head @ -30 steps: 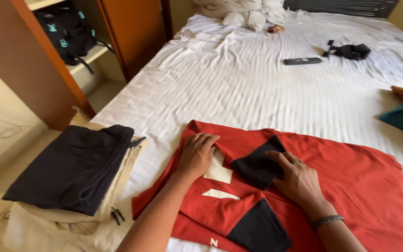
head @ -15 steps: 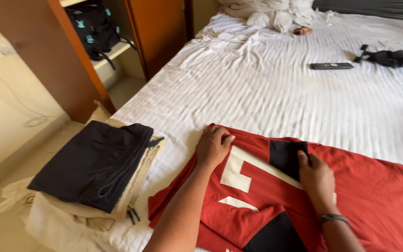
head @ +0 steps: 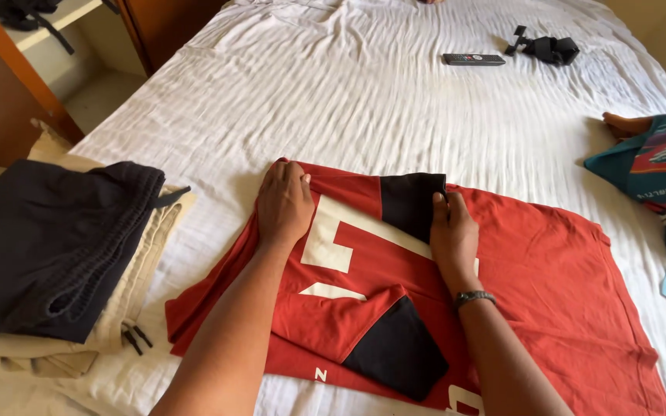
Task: Folding a red t-shirt on a bed.
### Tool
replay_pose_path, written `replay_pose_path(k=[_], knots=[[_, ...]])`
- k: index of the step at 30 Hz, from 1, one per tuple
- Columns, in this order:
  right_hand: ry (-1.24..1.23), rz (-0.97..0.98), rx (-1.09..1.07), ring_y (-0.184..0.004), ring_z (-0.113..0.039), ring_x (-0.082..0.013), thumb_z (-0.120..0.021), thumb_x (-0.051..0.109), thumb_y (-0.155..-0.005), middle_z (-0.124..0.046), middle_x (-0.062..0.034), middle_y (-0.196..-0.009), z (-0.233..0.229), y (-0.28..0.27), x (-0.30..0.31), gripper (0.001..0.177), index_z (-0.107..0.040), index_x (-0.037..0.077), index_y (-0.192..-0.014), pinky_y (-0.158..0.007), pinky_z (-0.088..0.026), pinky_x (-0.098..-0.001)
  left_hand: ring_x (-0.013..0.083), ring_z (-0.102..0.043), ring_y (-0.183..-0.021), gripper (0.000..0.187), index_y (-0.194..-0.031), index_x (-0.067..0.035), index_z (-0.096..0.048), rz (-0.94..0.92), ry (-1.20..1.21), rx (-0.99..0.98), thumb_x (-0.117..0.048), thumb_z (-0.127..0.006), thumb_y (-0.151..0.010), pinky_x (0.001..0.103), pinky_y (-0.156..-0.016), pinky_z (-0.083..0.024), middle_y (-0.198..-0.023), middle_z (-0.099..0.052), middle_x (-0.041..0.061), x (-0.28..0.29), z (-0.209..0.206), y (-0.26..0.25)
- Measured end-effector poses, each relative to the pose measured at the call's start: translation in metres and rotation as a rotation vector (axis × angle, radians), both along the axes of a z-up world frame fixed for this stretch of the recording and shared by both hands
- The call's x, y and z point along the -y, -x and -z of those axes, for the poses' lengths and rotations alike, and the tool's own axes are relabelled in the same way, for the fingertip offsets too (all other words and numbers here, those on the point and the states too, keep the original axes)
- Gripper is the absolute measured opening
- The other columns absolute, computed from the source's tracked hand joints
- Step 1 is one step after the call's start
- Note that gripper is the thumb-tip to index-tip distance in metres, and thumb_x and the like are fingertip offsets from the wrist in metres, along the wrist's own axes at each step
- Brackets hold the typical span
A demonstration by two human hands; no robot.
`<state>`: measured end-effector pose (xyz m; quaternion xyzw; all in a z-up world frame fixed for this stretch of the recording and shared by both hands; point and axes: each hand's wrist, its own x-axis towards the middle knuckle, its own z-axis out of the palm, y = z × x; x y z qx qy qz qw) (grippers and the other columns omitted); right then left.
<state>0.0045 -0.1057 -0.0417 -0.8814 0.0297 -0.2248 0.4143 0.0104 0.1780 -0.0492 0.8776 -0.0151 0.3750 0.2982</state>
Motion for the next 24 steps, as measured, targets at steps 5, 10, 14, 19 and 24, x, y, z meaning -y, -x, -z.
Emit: replay_pose_path(k=[5,10,14,19,24], knots=[[0.115,0.071,0.036,-0.074,-0.069,-0.0351,-0.060,0.038,-0.104,-0.071,-0.0175,-0.082,-0.004,-0.004,-0.004,0.031,-0.069,0.009,-0.109,-0.065,-0.051,-0.0463,0.0388,-0.059,-0.095,0.018,-0.093,-0.005,-0.054,-0.017,-0.015,0.014,-0.020,-0.063,-0.099,0.052,-0.087,-0.049,-0.097,-0.061,0.016,0.000,0.002,-0.002],[0.172,0.125,0.034,-0.088,-0.069,-0.0322,-0.060,0.038,-0.105,-0.074,-0.0131,-0.095,0.000,0.001,-0.006,0.029,-0.070,0.011,-0.110,-0.074,-0.050,-0.0453,0.0361,-0.058,-0.110,0.031,-0.109,-0.010,-0.062,-0.012,-0.075,-0.058,-0.039,-0.054,-0.102,0.053,-0.096,-0.045,-0.116,-0.063,0.017,0.001,-0.003,0.003],[0.262,0.105,0.359,-0.113,-0.058,-0.0309,-0.056,0.031,-0.113,-0.065,-0.0119,-0.114,0.005,0.006,-0.005,0.026,-0.066,0.010,-0.123,-0.105,-0.041,-0.0456,0.0307,-0.042,-0.140,0.052,-0.139,-0.023,-0.060,0.184,-0.340,-0.028,-0.053,-0.033,-0.106,0.054,-0.117,-0.026,-0.150,-0.053,0.010,0.005,0.003,0.002],[0.466,-0.005,0.539,-0.127,-0.056,-0.0280,-0.058,0.025,-0.111,-0.066,-0.0080,-0.128,-0.010,0.017,-0.020,0.022,-0.067,0.013,-0.127,-0.115,-0.031,-0.0465,0.0246,-0.036,-0.152,0.058,-0.149,-0.022,-0.054,0.400,-0.532,-0.026,-0.055,-0.029,-0.108,0.050,-0.127,-0.019,-0.160,-0.046,0.004,0.013,0.005,0.002],[0.700,-0.194,0.589,-0.144,-0.052,-0.0216,-0.064,0.019,-0.103,-0.063,-0.0033,-0.145,-0.020,0.025,-0.033,0.028,-0.069,0.016,-0.131,-0.126,-0.028,-0.0474,0.0216,-0.042,-0.149,0.064,-0.155,-0.012,-0.050,0.599,-0.615,0.089,-0.054,-0.038,-0.108,0.043,-0.127,-0.025,-0.160,-0.049,0.005,0.017,0.018,-0.003]])
